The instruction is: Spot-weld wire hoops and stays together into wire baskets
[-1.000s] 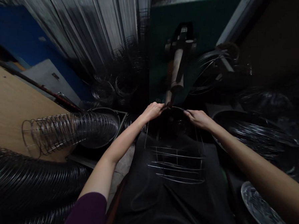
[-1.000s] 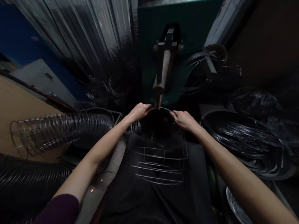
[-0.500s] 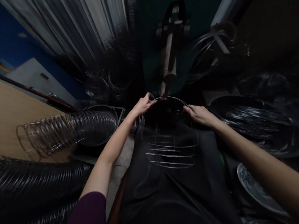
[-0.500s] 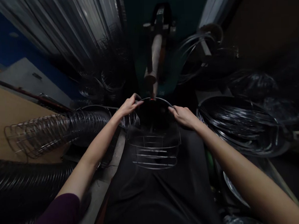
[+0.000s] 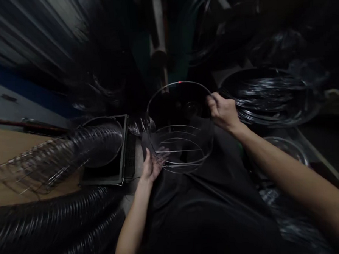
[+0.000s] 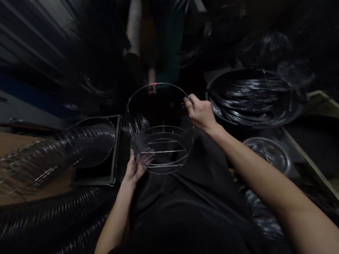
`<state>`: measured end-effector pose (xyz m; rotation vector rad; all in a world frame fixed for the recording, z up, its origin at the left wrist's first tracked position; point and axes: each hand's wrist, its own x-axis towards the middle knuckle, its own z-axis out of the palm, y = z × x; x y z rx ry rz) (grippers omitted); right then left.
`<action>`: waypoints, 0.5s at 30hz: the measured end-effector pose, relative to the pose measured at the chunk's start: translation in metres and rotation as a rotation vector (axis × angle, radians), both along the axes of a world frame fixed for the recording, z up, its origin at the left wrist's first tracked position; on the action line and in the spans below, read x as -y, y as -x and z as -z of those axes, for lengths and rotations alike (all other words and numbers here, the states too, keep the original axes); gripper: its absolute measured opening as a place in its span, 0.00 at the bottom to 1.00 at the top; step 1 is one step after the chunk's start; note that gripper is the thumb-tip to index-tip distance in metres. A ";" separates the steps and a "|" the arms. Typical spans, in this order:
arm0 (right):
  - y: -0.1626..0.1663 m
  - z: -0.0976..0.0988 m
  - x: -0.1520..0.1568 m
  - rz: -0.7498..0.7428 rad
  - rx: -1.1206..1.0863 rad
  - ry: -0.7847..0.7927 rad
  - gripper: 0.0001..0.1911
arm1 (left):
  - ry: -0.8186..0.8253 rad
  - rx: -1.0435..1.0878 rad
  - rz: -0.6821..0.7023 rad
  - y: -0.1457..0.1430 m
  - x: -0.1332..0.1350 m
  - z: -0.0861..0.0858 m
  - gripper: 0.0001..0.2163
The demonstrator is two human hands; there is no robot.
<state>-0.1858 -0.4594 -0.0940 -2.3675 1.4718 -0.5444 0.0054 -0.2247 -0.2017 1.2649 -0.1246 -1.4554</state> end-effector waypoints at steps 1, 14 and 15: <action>-0.001 0.003 -0.005 0.022 0.031 -0.005 0.25 | 0.011 0.016 -0.025 0.002 0.009 -0.002 0.27; 0.240 0.137 -0.030 0.592 -0.226 -0.284 0.16 | 0.246 0.075 -0.638 -0.041 0.069 -0.045 0.17; 0.254 0.148 -0.032 0.601 -0.278 -0.329 0.16 | 0.228 0.082 -0.657 -0.039 0.074 -0.047 0.19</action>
